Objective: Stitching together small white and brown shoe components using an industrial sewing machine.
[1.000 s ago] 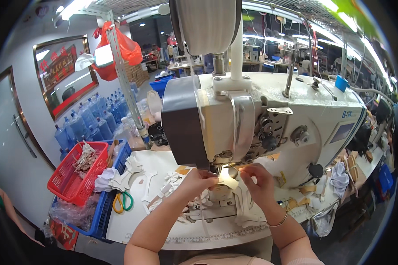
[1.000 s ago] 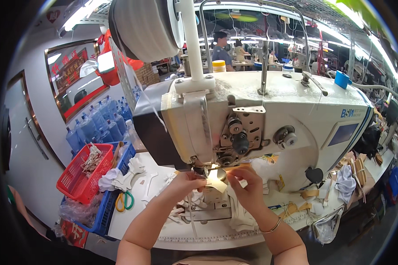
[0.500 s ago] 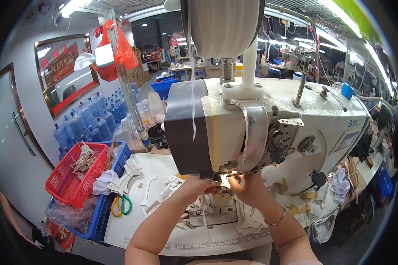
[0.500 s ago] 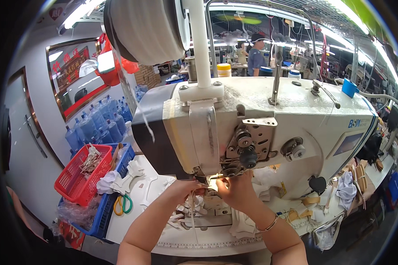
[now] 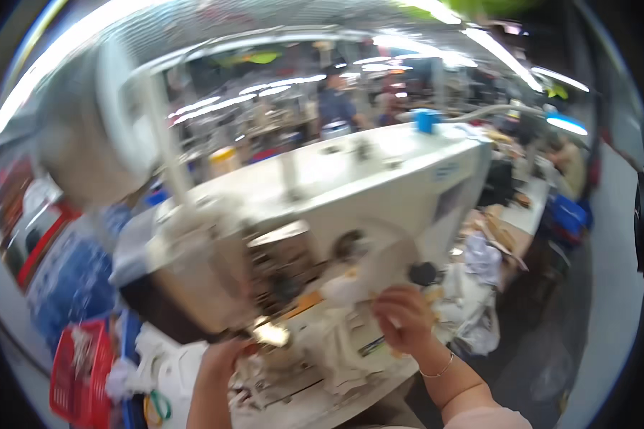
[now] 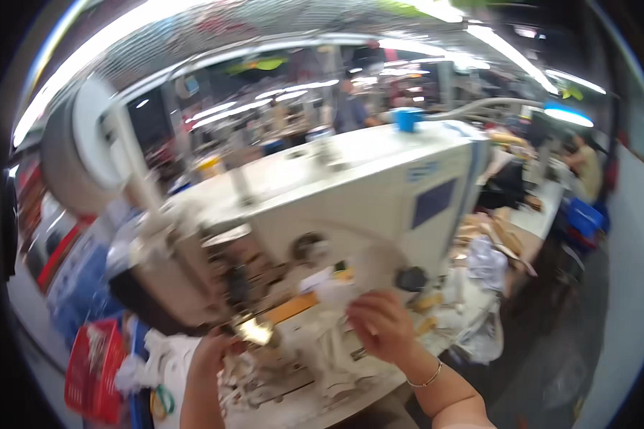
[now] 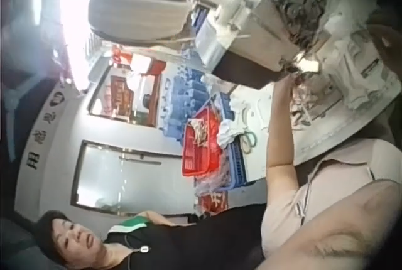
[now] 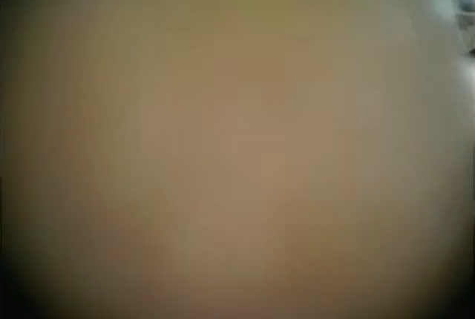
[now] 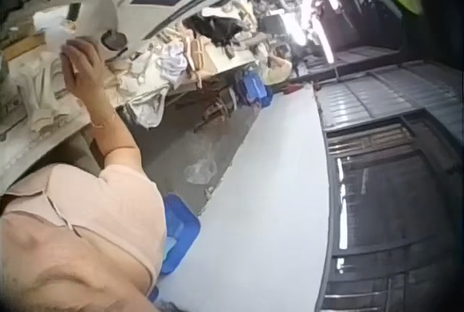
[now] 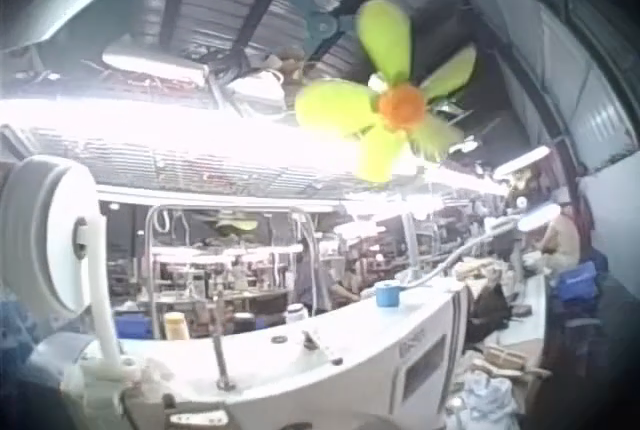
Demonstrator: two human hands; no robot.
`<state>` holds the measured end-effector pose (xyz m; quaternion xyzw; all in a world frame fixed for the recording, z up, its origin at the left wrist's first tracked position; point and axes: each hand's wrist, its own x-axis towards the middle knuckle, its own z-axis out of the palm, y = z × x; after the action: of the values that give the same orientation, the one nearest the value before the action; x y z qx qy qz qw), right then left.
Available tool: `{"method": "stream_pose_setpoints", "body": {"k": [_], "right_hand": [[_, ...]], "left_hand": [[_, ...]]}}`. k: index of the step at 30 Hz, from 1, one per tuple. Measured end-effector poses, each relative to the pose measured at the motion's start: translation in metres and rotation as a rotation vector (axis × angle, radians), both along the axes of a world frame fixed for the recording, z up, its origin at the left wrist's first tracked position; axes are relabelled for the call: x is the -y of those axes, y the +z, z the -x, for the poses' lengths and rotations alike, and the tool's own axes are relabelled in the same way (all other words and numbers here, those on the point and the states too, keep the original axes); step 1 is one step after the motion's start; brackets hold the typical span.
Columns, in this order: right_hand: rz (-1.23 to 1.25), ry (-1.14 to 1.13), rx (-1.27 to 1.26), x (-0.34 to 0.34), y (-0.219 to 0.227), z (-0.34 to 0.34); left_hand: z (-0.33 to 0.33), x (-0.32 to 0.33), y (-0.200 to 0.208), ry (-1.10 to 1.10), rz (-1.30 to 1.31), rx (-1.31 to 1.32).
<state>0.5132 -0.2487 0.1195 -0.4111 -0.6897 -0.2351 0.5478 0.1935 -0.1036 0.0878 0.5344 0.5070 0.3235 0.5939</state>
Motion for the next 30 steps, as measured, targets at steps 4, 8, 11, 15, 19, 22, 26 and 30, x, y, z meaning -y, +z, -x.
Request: {"method": "stream_pose_setpoints", "body": {"k": [4, 8, 11, 15, 19, 22, 26, 30], "right_hand": [[-0.389, -0.243, -0.818, 0.012, 0.011, -0.14], [-0.136, 0.026, -0.961, 0.001, 0.046, -0.191], [-0.161, -0.015, -0.841, -0.003, 0.075, -0.17], [-0.316, -0.346, -0.473, -0.011, 0.07, -0.159], [-0.376, -0.454, -0.301, -0.013, 0.065, -0.151], [-0.353, -0.578, -0.202, -0.013, 0.065, -0.156], [-0.31, -0.723, -0.031, -0.014, 0.067, -0.153], [-0.285, -0.512, -0.227, -0.002, 0.061, -0.154]], "left_hand": [[-0.014, 0.003, 0.005, 0.005, -0.003, 0.185], [-0.014, -0.004, -0.009, -0.117, -0.082, 0.407], [-0.012, -0.003, -0.01, -0.058, -0.082, 0.423], [-0.012, -0.003, -0.012, -0.016, -0.089, 0.426], [-0.007, -0.005, -0.014, -0.03, -0.09, 0.402], [-0.007, -0.011, -0.018, -0.051, -0.053, 0.461], [-0.003, -0.008, -0.018, -0.06, -0.076, 0.432], [-0.007, -0.008, -0.014, -0.059, -0.057, 0.431]]}}
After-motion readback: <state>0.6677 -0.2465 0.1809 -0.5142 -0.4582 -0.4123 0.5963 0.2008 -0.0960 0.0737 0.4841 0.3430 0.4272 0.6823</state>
